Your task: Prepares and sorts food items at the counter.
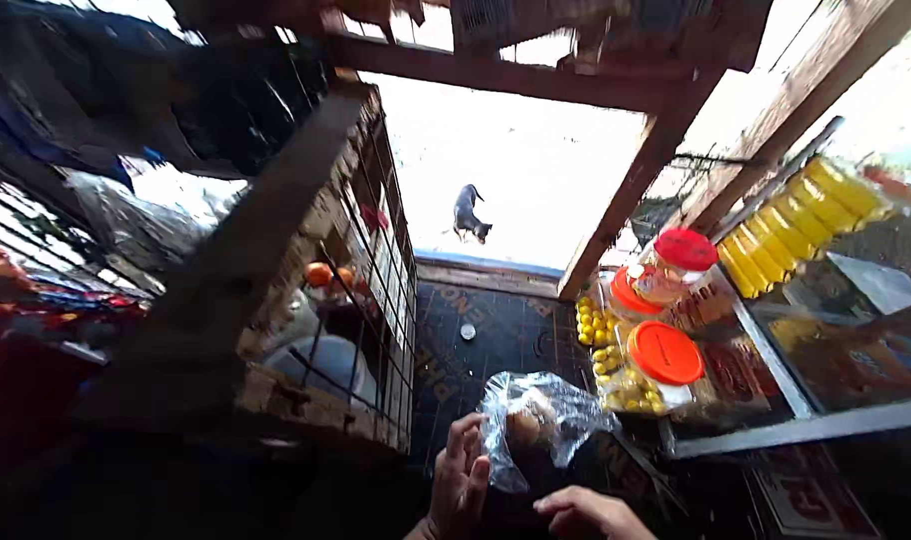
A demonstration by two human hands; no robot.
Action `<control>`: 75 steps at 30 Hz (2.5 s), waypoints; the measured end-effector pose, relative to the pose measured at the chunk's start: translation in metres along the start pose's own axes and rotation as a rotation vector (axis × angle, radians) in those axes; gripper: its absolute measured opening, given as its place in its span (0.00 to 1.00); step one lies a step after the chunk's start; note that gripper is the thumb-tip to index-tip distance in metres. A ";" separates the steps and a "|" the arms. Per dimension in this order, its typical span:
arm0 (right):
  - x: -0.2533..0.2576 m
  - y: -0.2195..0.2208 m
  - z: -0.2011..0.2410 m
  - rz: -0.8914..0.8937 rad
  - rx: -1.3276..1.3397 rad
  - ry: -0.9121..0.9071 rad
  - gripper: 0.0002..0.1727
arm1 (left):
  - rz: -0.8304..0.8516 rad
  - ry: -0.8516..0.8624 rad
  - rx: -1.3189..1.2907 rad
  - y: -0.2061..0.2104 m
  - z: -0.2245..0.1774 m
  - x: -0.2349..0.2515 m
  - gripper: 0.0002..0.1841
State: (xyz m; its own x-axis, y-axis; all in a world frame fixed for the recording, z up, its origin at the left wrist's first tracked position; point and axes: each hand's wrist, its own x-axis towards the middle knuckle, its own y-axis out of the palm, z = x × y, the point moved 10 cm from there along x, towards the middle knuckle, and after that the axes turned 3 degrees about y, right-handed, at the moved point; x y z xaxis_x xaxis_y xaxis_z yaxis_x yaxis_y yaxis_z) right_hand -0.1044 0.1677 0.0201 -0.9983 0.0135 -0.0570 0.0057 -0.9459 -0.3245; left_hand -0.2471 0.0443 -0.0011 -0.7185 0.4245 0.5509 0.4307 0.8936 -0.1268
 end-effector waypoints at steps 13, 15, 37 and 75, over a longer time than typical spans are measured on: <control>0.033 -0.081 -0.010 -0.697 -0.478 -0.161 0.12 | -0.072 -0.240 0.045 -0.018 -0.017 -0.009 0.33; 0.055 -0.074 -0.024 -0.562 -0.291 -0.110 0.17 | -0.031 -0.345 0.025 -0.016 -0.004 -0.010 0.28; 0.001 -0.093 -0.012 -0.454 -0.358 0.039 0.36 | 0.142 -0.440 0.189 -0.030 0.017 -0.031 0.09; 0.196 -0.031 0.041 -0.171 -0.471 0.019 0.22 | -0.006 -0.348 -0.549 -0.048 -0.024 -0.076 0.30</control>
State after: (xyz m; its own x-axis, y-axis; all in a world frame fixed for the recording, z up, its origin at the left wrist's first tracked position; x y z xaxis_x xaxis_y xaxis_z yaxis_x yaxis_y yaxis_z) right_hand -0.3025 0.1868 0.0578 -0.9860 0.1658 0.0189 -0.1283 -0.6808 -0.7212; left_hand -0.2004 -0.0341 -0.0170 -0.8172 0.5243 0.2394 0.5761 0.7306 0.3666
